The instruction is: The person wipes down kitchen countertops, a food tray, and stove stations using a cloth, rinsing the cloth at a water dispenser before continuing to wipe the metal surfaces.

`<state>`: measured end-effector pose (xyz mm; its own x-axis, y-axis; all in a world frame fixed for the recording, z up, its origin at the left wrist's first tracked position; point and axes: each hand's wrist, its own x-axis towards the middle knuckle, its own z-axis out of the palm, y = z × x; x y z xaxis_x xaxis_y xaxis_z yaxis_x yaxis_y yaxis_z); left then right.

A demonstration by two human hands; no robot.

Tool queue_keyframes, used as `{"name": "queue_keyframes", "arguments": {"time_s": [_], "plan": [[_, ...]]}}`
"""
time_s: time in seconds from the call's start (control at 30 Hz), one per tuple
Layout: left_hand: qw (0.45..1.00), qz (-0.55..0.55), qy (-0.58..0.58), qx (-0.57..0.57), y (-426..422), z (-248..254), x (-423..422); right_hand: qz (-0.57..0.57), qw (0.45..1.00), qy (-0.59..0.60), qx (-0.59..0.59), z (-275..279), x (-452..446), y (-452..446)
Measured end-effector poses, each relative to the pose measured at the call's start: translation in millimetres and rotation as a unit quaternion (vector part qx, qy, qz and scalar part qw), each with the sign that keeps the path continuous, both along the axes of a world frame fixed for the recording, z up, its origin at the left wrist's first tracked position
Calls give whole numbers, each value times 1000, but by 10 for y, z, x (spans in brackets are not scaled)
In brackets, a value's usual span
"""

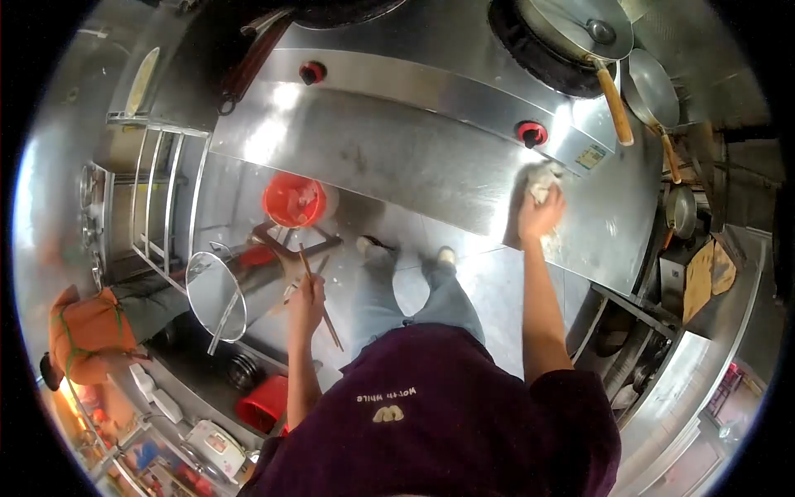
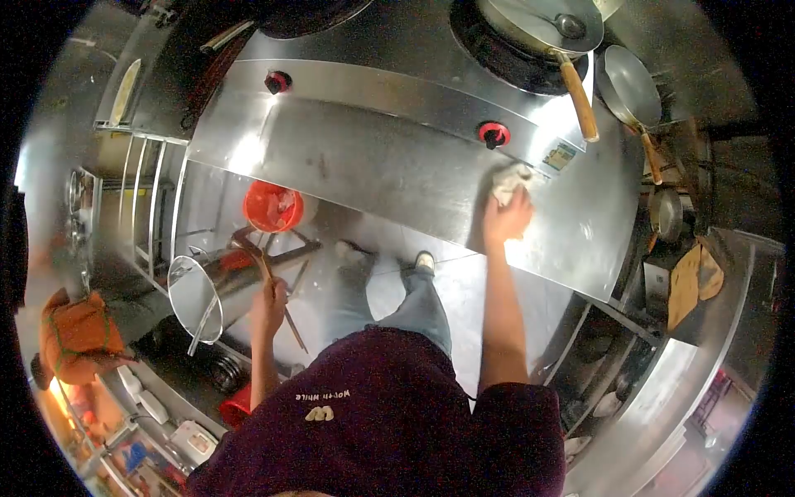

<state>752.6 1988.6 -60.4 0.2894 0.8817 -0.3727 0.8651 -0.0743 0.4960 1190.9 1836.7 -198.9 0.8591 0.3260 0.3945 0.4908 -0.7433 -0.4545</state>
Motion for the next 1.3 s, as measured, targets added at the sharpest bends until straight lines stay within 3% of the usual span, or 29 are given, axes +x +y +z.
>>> {"name": "queue_keyframes", "arguments": {"time_s": [0.13,0.2,0.27,0.3,0.33,0.37,0.4,0.47,0.6,0.67,0.7,0.73,0.77,0.83,0.87,0.93,1.0,1.07,1.2,1.27,1.3], "plan": [[1000,-6,-10,9,306,-76,-167,-19,961,68,266,-56,-414,1332],[999,25,-3,-20,529,87,-232,-110,962,69,242,95,-639,2027],[999,27,-16,25,740,66,-494,-135,960,83,231,162,-967,2603],[999,25,-1,33,852,-24,-711,-116,966,71,219,145,-1161,2847],[999,25,12,39,991,-129,-931,-91,969,135,184,187,-1375,3090],[998,26,21,50,1103,-132,-1051,-8,977,157,144,245,-1553,3280],[998,55,40,-1,1240,27,-1027,29,980,162,112,248,-1745,3515],[996,40,67,39,1460,103,-1146,86,979,156,94,195,-1969,3920],[997,5,83,9,1881,62,-1277,183,960,138,161,210,-1791,3670],[995,-23,89,48,2012,-27,-1290,127,967,129,180,206,-1491,3139],[994,-36,84,55,2055,-37,-1252,118,987,54,97,206,-1263,2757],[994,-55,76,59,2096,-72,-1172,95,983,67,141,36,-928,2355],[994,-73,64,48,2119,-2,-1042,93,986,70,120,425,-735,2014],[997,-65,27,37,2100,-127,-940,-12,993,29,114,631,-441,1539],[997,-65,12,28,2076,-168,-891,-96,988,78,95,537,-337,1410],[996,-73,42,-2,2010,-160,-811,-118,979,67,154,423,-339,1699],[992,-95,80,30,1966,-169,-810,-227,952,-81,189,118,-489,2220],[996,-68,42,38,1909,-65,-763,-177,945,26,273,112,-743,2545],[996,-64,46,33,1808,19,-691,-83,982,78,148,249,-1337,3158],[997,-66,27,36,1740,73,-587,41,987,99,124,222,-1585,3356],[997,-62,14,33,1699,144,-487,168,980,85,57,159,-1673,3442]]}}
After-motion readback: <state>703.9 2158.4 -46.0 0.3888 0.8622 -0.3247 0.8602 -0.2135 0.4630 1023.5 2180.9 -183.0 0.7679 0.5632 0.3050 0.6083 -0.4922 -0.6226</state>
